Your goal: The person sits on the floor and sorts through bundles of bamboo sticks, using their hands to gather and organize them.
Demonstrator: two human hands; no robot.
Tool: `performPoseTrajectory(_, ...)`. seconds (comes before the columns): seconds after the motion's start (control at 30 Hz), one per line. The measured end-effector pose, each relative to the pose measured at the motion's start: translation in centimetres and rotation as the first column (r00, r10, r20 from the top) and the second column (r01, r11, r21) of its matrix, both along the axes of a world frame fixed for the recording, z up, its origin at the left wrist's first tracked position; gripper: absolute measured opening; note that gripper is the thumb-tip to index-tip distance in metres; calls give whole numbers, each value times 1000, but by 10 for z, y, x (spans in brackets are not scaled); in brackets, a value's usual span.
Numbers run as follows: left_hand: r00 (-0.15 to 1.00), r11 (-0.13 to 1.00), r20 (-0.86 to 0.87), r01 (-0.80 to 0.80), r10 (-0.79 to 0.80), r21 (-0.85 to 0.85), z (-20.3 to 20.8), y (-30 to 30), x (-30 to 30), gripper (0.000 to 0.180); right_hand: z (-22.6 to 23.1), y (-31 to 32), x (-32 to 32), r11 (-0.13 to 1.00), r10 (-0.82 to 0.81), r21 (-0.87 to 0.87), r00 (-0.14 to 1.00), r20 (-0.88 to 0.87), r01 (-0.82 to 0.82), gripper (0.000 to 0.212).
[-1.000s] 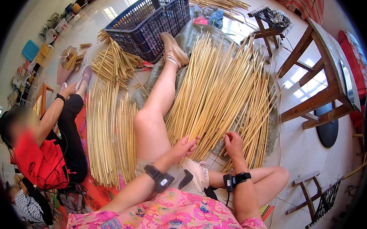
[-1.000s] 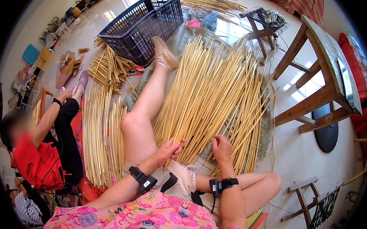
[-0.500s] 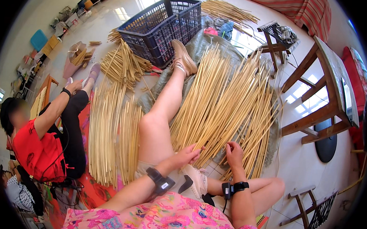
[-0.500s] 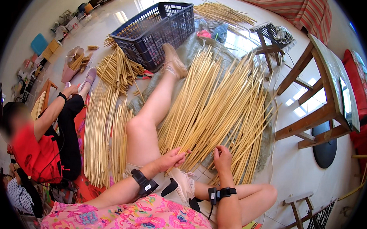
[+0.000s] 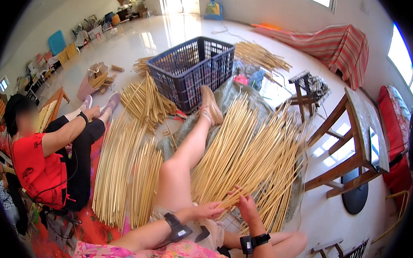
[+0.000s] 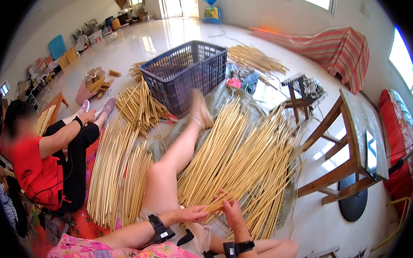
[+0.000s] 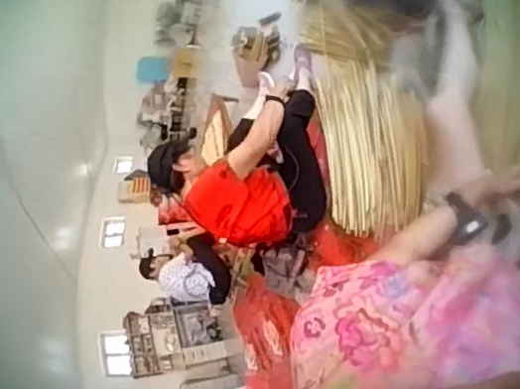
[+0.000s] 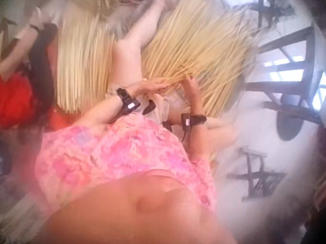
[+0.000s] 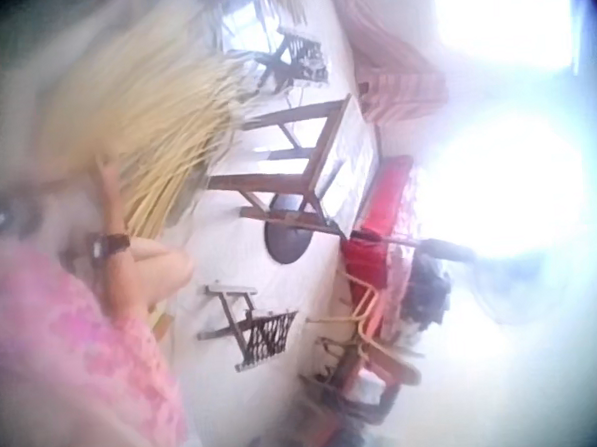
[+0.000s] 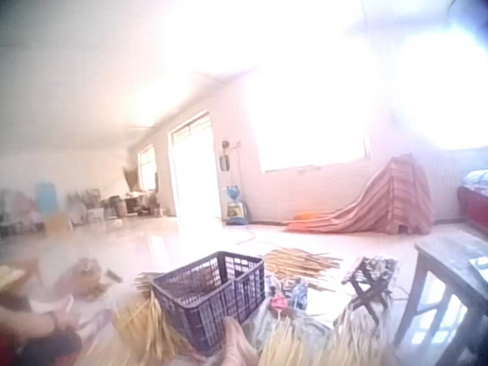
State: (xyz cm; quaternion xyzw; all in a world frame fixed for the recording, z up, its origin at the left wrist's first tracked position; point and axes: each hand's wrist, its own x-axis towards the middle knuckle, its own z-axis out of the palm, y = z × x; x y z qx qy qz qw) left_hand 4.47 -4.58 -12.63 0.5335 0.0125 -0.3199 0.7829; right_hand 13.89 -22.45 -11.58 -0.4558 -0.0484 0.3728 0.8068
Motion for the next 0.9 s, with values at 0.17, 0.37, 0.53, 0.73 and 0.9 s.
performPoseTrajectory(0.17,988,989,54,147,-146,-8,-3,1,-2,35,14,-9,22,962,-172,205,983,-67,182,25)
performPoseTrajectory(0.37,979,979,46,198,-200,47,4,2,-4,31,66,-26,35,969,-247,-8,965,91,249,36)
performPoseTrajectory(0.53,978,974,42,199,-205,108,8,1,-4,27,96,-41,32,929,-104,-306,941,324,208,40)
performPoseTrajectory(0.73,967,962,79,230,-244,148,-15,2,-7,23,129,-59,29,879,-254,-237,826,502,414,38)
performPoseTrajectory(0.9,978,981,124,156,-170,114,-18,1,-8,23,159,-70,20,838,-298,-236,774,558,492,38)
